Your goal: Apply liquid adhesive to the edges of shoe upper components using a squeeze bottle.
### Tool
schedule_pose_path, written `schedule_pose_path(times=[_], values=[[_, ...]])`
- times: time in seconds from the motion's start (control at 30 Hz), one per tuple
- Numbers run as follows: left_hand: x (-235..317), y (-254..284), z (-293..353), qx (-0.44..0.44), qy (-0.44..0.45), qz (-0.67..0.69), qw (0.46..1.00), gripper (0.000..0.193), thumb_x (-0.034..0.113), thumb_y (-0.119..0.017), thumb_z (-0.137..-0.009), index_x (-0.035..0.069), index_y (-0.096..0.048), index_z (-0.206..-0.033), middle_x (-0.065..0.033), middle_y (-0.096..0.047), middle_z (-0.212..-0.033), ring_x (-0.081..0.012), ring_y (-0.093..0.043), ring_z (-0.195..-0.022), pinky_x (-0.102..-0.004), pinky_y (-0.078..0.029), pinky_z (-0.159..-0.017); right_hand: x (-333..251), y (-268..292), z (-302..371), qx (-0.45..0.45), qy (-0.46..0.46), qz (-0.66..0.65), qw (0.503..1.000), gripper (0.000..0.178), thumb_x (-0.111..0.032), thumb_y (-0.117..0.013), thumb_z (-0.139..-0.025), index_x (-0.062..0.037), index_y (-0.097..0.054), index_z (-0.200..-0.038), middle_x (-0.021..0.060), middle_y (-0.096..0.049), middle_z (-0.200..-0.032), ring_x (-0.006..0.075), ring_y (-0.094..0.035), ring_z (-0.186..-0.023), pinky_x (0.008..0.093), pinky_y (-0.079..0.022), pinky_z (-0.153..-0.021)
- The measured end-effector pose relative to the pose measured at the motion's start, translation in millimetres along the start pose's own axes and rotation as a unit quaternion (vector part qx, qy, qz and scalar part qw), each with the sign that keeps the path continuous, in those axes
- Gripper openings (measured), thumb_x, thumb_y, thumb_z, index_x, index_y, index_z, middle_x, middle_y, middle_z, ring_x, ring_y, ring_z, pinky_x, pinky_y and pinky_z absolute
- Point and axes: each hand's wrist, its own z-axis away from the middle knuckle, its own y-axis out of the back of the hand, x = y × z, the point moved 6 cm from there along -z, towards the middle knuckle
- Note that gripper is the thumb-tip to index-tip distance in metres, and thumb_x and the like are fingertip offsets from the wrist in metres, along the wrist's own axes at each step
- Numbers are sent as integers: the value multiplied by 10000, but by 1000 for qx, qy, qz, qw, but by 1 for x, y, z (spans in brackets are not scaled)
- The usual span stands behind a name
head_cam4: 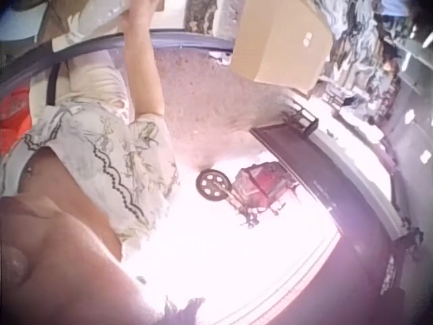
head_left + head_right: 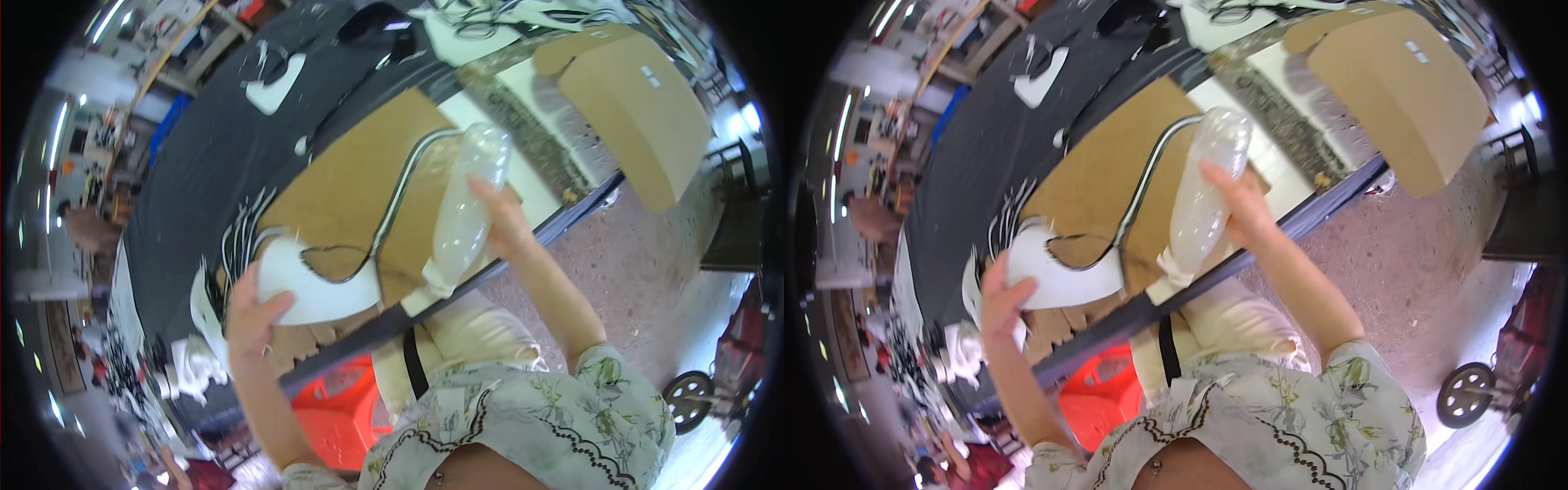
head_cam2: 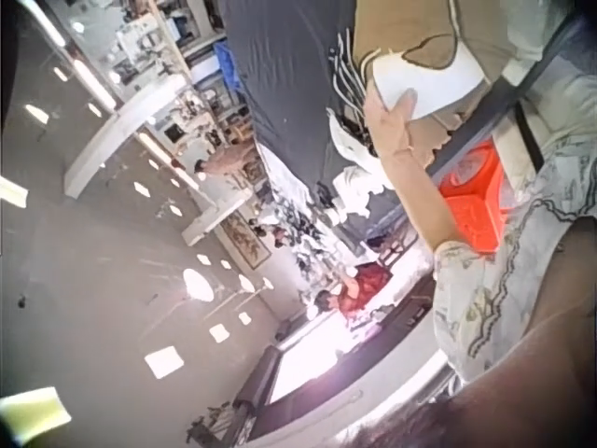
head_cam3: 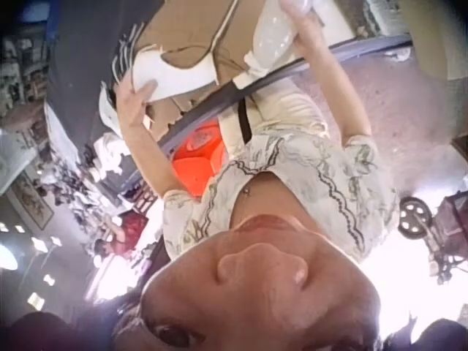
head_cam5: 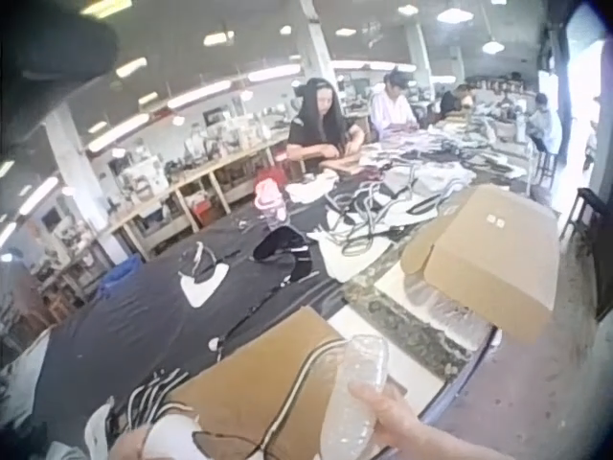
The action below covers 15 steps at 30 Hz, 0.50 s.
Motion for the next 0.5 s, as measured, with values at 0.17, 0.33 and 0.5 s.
schedule_pose_path(times=[0.17,0.33,0.5], values=[[201,-19,-66,-16,-200,-58,978,554,103,-686,-721,4,-482,-1227,-58,-598,-1065,-151,-589,-952,-281,-473,-845,-14,-2,-4,-55,-87,-40,994,635,-366,-687,-783,-22,-418,-1245,117,-559,-1060,224,-576,-950,381,-488,-826],[340,-108,-187,-97,-357,24,929,569,198,-621,-813,-32,-402,-1285,-155,-524,-1203,-236,-502,-1133,-366,-394,-968,-22,18,-17,-16,-51,-71,996,628,-371,-680,-788,-27,-416,-1242,118,-550,-1089,229,-566,-987,392,-485,-840],[390,-174,-266,-44,-515,93,851,194,25,-523,-813,30,-577,-999,-103,-614,-942,-191,-597,-795,-291,-495,-680,-8,32,-23,19,-43,-108,993,527,-370,-564,-870,-14,-421,-1231,210,-565,-1094,294,-581,-991,415,-477,-868]])
